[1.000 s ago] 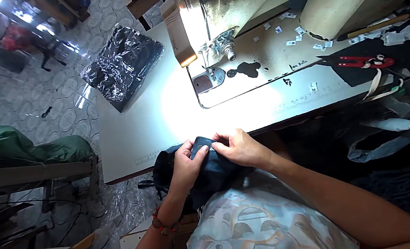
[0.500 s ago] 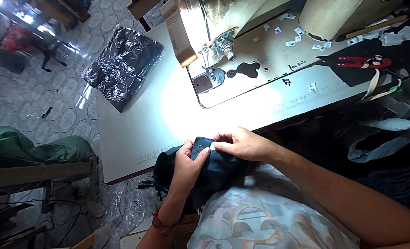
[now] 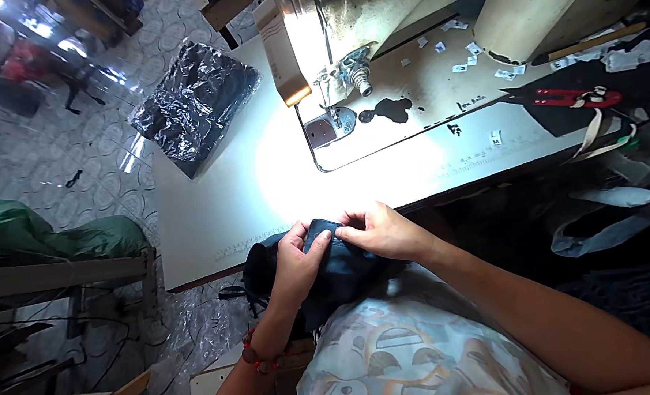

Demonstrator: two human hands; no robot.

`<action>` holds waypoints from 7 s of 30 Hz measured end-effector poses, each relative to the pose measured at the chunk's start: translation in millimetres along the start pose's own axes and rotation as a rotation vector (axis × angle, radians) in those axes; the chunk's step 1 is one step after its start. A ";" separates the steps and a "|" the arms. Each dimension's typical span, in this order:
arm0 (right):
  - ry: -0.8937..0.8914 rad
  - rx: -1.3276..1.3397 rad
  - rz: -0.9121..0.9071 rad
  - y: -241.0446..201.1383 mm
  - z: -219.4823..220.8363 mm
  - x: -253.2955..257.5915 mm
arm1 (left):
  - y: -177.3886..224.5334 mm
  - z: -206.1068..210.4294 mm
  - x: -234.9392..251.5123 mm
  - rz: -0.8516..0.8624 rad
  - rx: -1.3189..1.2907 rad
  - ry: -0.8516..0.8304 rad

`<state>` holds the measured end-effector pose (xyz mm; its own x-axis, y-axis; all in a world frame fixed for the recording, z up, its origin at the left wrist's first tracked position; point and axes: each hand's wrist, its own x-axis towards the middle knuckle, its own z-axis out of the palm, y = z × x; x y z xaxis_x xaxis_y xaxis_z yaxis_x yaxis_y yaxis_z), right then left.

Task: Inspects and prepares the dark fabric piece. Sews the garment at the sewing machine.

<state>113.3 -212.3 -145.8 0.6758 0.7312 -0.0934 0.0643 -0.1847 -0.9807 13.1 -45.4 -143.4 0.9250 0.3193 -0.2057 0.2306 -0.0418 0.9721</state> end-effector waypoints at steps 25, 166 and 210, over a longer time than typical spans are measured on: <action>-0.043 0.004 -0.013 2.5 -7.8 -2.3 | 0.5 -1.5 2.1 0.037 0.065 -0.022; 0.495 -0.783 -0.524 -0.9 -117.2 45.5 | -10.3 43.2 154.9 0.739 1.123 0.018; 0.940 -0.996 -0.032 71.7 -278.9 -37.0 | -9.5 32.9 165.7 0.691 1.148 0.006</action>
<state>297.7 -435.8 -164.7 0.8772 0.1005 0.4695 0.3153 -0.8580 -0.4055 174.2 -23.2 -190.4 0.9532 -0.0860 0.2899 -0.1570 -0.9602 0.2312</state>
